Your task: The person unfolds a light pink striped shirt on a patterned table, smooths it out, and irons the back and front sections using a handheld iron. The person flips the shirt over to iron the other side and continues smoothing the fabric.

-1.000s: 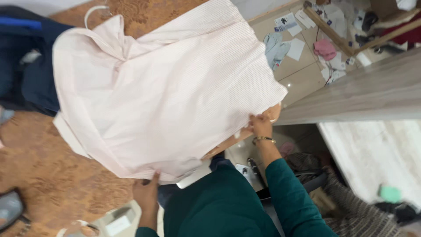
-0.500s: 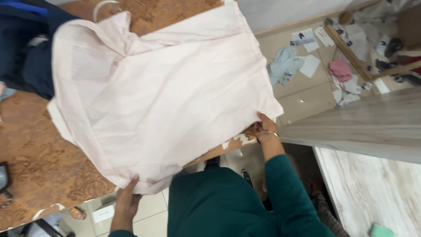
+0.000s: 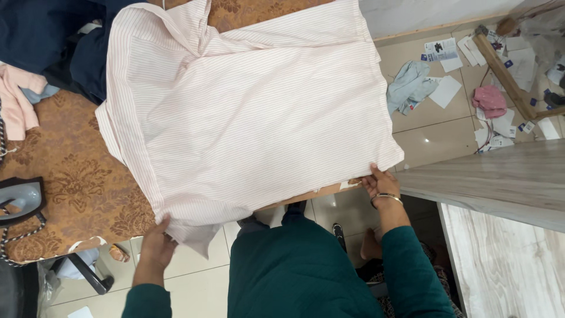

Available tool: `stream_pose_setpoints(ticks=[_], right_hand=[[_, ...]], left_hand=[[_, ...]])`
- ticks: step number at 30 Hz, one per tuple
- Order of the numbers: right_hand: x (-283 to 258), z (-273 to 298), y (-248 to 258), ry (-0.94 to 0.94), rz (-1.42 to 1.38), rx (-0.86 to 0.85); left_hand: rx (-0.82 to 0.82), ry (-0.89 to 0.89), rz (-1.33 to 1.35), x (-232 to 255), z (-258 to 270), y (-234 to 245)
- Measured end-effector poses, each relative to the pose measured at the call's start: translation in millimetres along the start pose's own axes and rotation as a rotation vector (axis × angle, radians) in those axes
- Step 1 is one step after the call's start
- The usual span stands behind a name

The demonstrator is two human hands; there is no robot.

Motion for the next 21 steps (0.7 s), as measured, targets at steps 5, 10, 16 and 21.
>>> stream_pose_setpoints(ticks=[5, 10, 16, 21], right_hand=[[24, 3, 4, 0.011, 0.086, 0.052], [57, 33, 20, -0.065, 0.027, 0.152], [48, 57, 62, -0.039, 0.472, 0.295], [-41, 98, -4, 0.773, 0.988, 0.385]], left_hand=[[0.067, -0.001, -0.032, 21, -27, -2], [0.031, -0.1, -0.086, 32, -36, -11], [0.299, -0.295, -0.796, 46, -38, -2], [0.557, -0.843, -1.263, 58, -32, -24]])
Point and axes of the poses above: each hand's wrist, its own z-axis away from the middle knuckle, its own y-axis out of the back of the hand, x = y × z, the point moved 3 cm from there along -z, towards the middle knuckle, and after that the axes turned 14 degrees about z, right-handed, at the moved point
